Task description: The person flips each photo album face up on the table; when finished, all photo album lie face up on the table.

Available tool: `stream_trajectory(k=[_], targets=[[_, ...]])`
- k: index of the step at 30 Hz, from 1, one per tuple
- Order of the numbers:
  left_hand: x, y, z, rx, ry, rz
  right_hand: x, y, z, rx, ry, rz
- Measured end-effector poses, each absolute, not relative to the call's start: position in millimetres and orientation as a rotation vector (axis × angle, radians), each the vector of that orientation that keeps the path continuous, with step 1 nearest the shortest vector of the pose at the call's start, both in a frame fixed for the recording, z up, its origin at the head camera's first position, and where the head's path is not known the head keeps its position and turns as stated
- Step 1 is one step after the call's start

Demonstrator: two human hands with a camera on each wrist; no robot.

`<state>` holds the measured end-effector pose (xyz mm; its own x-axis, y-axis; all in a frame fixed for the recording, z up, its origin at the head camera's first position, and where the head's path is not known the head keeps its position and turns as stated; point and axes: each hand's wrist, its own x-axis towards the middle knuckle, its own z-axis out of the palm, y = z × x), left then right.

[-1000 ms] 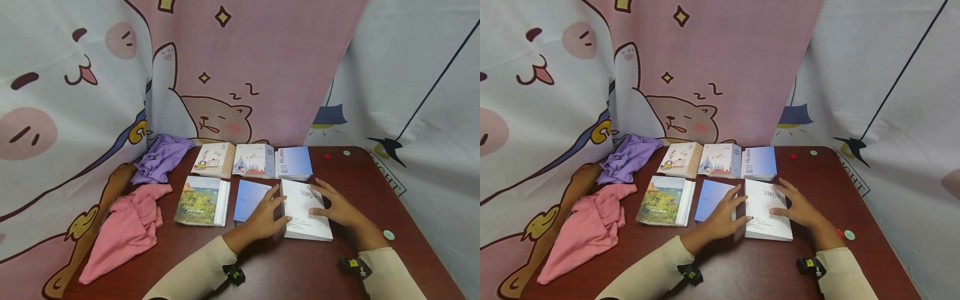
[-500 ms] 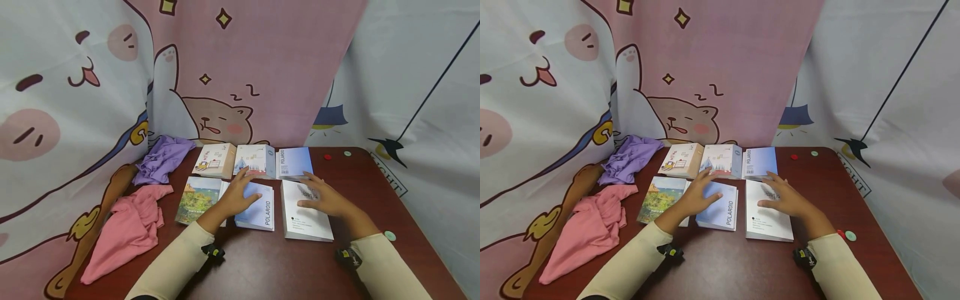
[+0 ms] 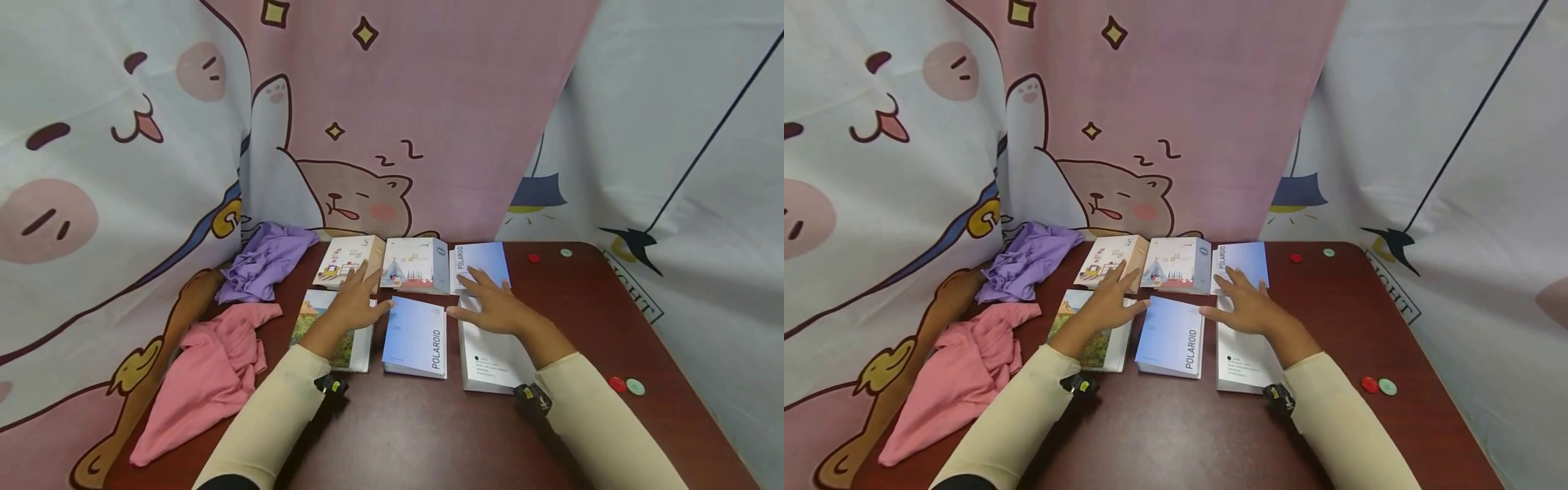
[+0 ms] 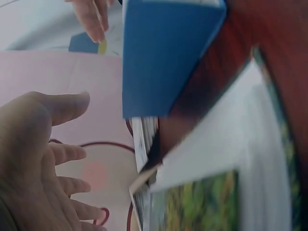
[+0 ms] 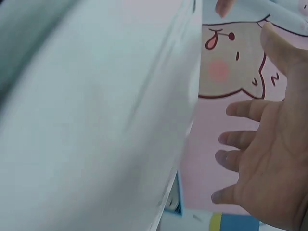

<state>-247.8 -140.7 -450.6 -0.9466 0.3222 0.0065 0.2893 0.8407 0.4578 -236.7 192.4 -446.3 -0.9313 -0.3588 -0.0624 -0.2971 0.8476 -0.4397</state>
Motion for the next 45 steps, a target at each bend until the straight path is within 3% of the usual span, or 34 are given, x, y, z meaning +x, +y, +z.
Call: stream_trajectory(k=[11,21,45], targets=[[-287.3,-158.7,-458.2,0.285,2.99,0.367,-255.8,149.6,-437.5,-0.531,2.815,-0.549],[-313.9,-170.5,-463.3,0.232,2.851,0.43,-266.7,117.0,-434.1,-0.541,2.734,-0.535],[-329.5,-175.8,-466.4,0.283,2.801,0.411,-272.6,101.7,-432.2,-0.53,2.716,-0.531]])
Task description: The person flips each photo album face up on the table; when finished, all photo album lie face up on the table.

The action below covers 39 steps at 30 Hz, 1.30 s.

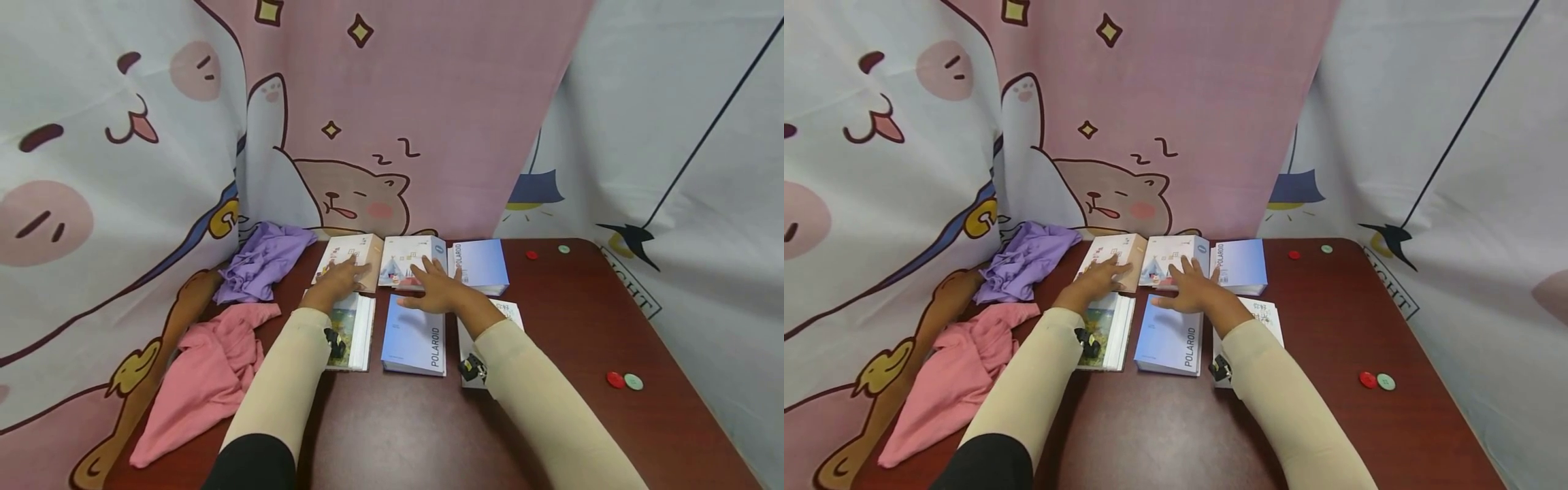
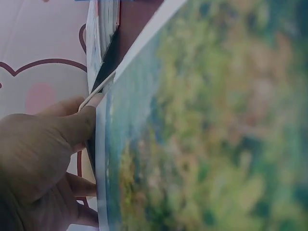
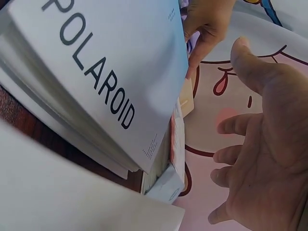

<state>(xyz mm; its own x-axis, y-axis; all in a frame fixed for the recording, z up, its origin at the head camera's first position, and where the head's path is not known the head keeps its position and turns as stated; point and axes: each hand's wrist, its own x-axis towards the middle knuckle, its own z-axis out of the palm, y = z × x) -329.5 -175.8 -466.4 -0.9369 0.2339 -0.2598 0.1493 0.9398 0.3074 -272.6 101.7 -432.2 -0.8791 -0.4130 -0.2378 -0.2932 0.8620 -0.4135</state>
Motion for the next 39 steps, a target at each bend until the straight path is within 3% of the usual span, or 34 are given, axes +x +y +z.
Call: stream_trajectory(k=[17,39], targets=[[-329.8,-196.8,-459.5,0.575,2.842,0.71,-276.8,87.1,-437.5,-0.596,2.66,-0.582],[-321.5,-197.2,-455.7,0.481,2.782,1.319,-284.7,40.3,-441.8,-0.889,2.498,-1.022]])
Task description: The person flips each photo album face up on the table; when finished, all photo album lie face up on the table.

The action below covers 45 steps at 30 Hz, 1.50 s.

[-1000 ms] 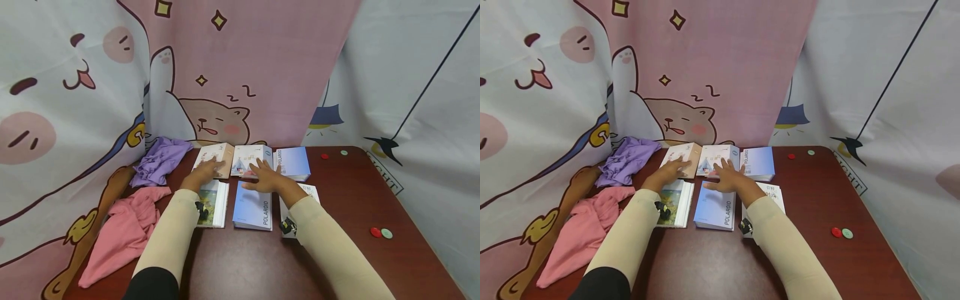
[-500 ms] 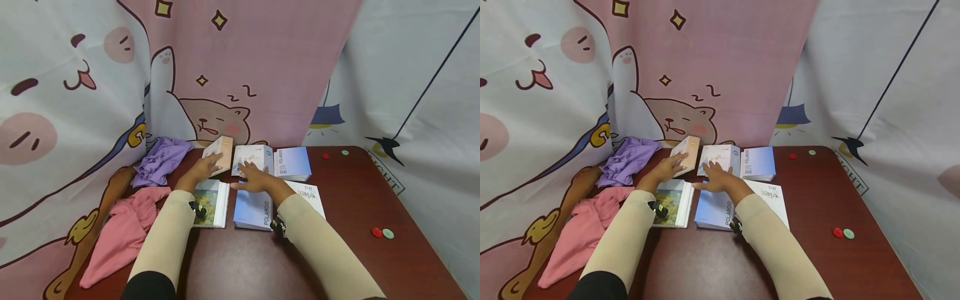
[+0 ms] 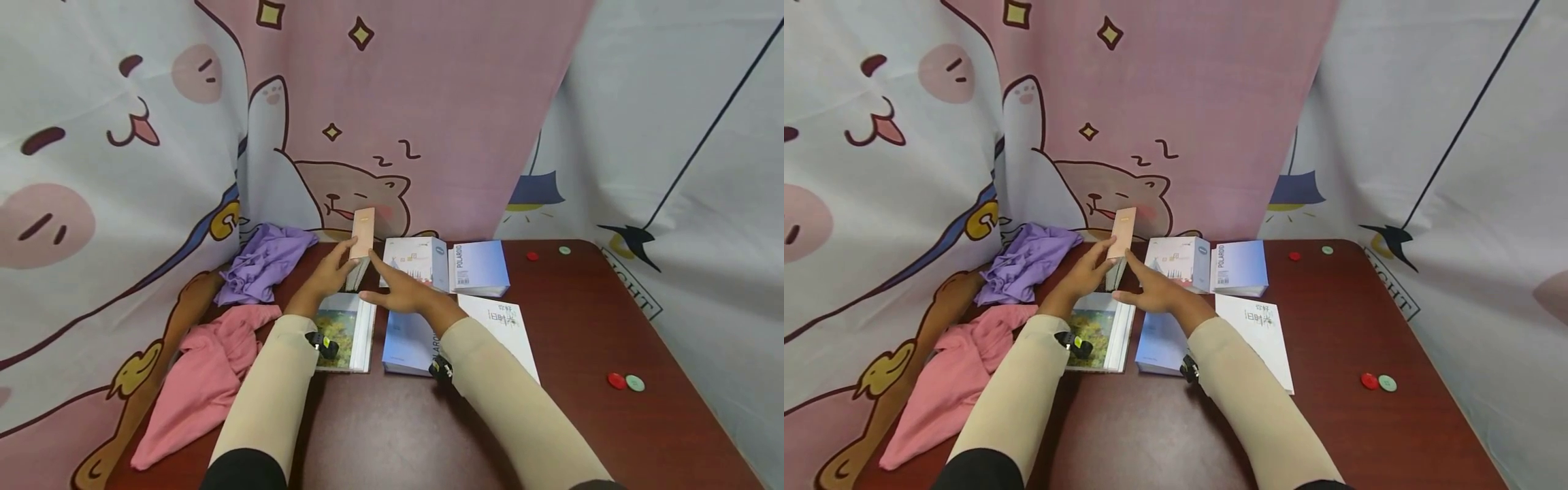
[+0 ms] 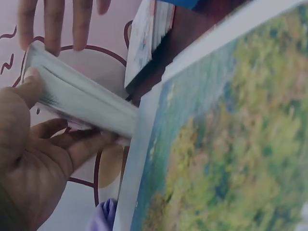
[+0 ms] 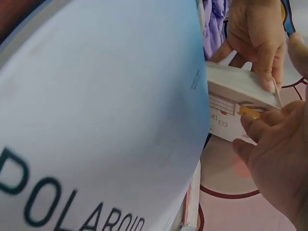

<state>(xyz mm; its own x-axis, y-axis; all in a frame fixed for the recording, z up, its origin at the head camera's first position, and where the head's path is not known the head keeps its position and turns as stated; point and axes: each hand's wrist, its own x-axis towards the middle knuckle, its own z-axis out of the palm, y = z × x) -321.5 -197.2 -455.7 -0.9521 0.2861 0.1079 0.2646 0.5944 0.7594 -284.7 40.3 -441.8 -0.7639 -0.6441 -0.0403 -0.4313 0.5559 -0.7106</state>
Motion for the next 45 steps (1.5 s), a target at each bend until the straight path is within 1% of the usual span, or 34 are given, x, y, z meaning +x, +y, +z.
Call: stream_trajectory(k=[4,7,14,21,25,29,39,45], targets=[[-319.6,-193.4,-456.9,0.495,2.642,1.596,-287.7,36.5,-440.7,-0.891,2.487,-1.105],[-317.1,-191.8,-458.6,0.478,2.557,1.726,-288.7,33.2,-442.3,-0.847,2.48,-1.114],[-316.0,-201.3,-463.4,0.362,2.52,1.797,-288.2,25.0,-452.9,-0.821,2.502,-0.876],[-320.1,-208.9,-464.4,0.09,2.789,1.607,-285.3,27.6,-452.5,-0.804,2.511,-0.803],[-322.8,-216.6,-469.0,0.038,2.825,1.556,-285.1,35.3,-449.8,-0.802,2.537,-0.817],[-324.5,-224.5,-473.5,-0.015,2.852,1.476,-285.9,46.5,-447.9,-0.745,2.573,-0.818],[-331.7,-233.3,-484.7,-0.027,2.889,1.354,-292.0,75.1,-450.1,-0.674,2.596,-0.889],[-331.3,-221.4,-475.1,0.015,3.042,1.056,-295.9,89.2,-450.3,-0.686,2.656,-0.893]])
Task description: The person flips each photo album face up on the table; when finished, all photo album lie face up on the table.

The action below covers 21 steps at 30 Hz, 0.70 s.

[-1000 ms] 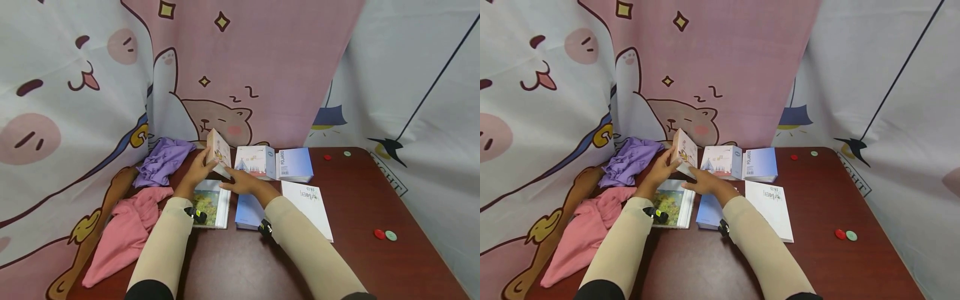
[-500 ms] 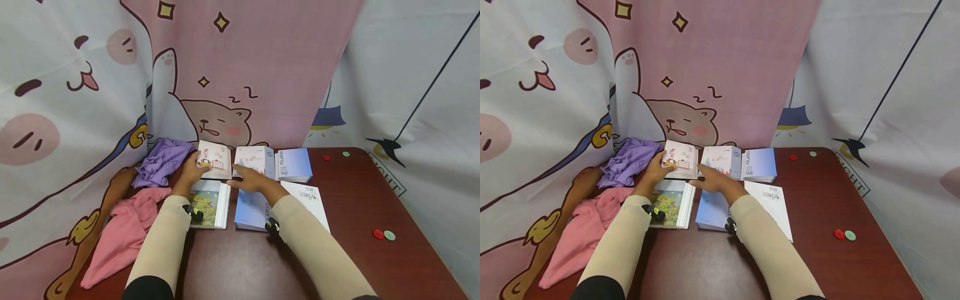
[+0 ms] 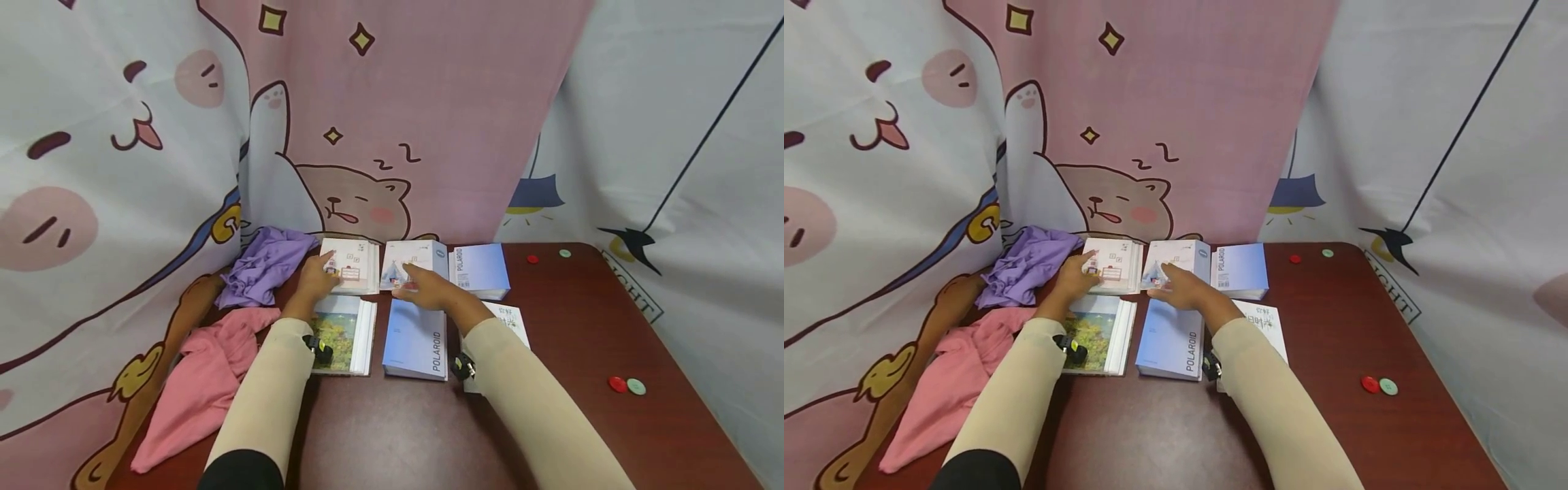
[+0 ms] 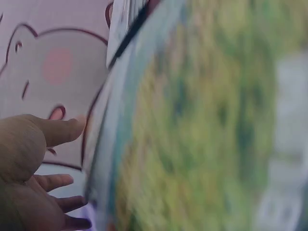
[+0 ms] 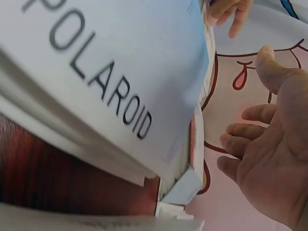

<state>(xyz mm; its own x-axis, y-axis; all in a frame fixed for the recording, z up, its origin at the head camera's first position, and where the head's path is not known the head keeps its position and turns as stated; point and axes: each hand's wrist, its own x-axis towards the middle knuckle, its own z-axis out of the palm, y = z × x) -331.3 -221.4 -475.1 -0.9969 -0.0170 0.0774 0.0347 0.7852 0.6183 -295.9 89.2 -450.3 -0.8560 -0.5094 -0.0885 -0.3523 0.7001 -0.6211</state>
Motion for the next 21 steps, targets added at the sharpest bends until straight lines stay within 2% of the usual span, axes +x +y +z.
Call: stream_trajectory(k=[6,14,21], targets=[[-324.4,-193.0,-456.6,-0.082,-2.96,-0.756,-296.4,101.2,-442.1,-0.589,2.661,-0.904],[-321.3,-152.1,-447.5,-0.242,-2.967,-0.823,-307.1,121.6,-434.7,-0.541,2.694,-0.759],[-318.6,-127.3,-459.2,-0.383,-3.009,-0.957,-314.0,137.8,-438.8,-0.301,2.666,-0.776]])
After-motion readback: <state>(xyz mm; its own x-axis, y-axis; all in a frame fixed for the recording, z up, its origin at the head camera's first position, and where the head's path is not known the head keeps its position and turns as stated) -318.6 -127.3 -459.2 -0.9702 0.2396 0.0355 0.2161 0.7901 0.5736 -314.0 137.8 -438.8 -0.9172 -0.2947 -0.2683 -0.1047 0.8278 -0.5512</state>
